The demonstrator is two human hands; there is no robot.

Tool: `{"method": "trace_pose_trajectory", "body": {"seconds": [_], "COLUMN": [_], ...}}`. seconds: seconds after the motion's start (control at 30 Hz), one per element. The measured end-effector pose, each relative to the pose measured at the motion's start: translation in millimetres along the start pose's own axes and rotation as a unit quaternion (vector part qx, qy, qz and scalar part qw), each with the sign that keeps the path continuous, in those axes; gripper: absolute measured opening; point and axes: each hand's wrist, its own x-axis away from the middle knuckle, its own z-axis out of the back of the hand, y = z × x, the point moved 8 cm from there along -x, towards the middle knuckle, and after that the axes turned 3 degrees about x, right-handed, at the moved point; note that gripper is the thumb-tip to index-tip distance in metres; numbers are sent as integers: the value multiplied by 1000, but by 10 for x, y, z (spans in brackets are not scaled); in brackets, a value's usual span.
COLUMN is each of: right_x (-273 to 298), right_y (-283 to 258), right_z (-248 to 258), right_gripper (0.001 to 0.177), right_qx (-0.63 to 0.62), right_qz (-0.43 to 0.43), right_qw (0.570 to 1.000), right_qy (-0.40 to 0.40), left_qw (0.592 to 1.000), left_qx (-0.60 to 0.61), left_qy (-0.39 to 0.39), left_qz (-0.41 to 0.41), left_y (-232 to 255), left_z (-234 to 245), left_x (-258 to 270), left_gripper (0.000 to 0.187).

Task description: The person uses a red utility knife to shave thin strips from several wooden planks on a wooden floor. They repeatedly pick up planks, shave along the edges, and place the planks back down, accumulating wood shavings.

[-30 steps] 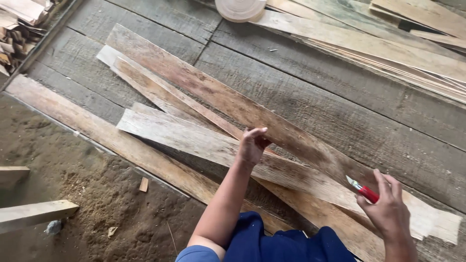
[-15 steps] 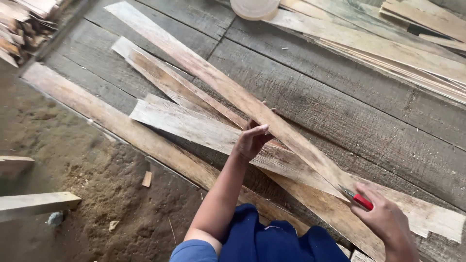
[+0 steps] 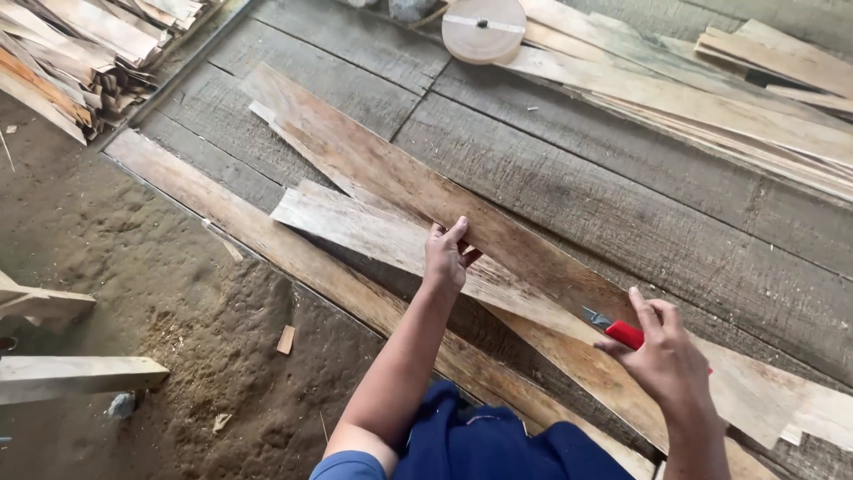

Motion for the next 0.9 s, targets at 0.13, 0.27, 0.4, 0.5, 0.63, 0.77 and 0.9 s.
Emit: {"method": "trace_pose_trajectory", "body": {"seconds": [0.13,0.27,0.4,0.5,0.63,0.77,0.9], "right_x": [-321,-838,-1642,-2200,-2932,-3645,-4093], "right_y": [-200,-562,-804,-979,-1106,-1196,-1303], "right_z": [-75,72,-126,-82,-61,-18,159], "right_gripper": [105,90,86,80,75,75,68], "right_qx": [-43,-101,-119,-117,-121,-121,-157], "right_qz": [-10,-52,-58,-46,-32,-2,-58], "right_qw": [999,994,990,989,986,978,976], "right_qy": [14,-5,40,72,113,169,139], "left_qw": [999,997,993,989,962,835,692], "left_qx": [-26,-77,-65,-95,-224,-537,-700], "left_qy": [21,-3,-98,-114,-139,-47,-47], "left_qz": [14,28,-4,-7,-70,-111,-171], "left_y": [237,740,881,1065,1044,1131,1224], "left_z": [-84,-378,-442,-607,-633,-679,-1062], "left_x": [-285,-689,-1512,-1912,-2687,-3214,-3413], "left_gripper": [21,79,100,105,108,100,89]}}
